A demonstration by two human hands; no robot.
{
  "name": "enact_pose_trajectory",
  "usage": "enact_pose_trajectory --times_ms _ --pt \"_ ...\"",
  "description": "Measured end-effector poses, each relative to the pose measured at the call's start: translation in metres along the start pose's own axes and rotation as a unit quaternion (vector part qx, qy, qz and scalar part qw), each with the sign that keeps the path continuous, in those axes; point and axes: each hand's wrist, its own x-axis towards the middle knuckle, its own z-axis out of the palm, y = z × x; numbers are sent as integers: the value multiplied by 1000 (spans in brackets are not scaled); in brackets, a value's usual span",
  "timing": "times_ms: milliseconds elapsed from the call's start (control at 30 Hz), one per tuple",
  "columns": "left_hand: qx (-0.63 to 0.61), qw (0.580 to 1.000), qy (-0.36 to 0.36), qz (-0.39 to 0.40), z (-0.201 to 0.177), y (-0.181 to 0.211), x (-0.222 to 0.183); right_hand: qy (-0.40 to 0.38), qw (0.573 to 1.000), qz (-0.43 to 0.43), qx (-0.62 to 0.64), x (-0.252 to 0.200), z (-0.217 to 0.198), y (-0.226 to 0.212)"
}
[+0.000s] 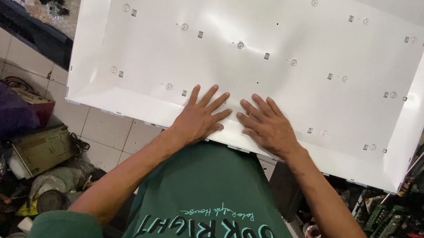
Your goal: Reinstalling the internal layers and the LCD panel of a television during a repair process.
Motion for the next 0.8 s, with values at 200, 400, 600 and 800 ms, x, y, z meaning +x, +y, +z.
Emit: enact_pose_trajectory --times_ms 200,400,600,800 --pt "41 997 9 62 25 20 27 -9 1000 -8 -7 -40 -32 22" --pt "52 995 -14 80 24 33 43 -2 1000 -1 12 -52 -37 29" --pt "53 993 1 101 20 53 63 -7 999 38 8 -82 -43 43" --pt "64 990 13 126 15 69 81 22 998 51 0 -73 -33 31"
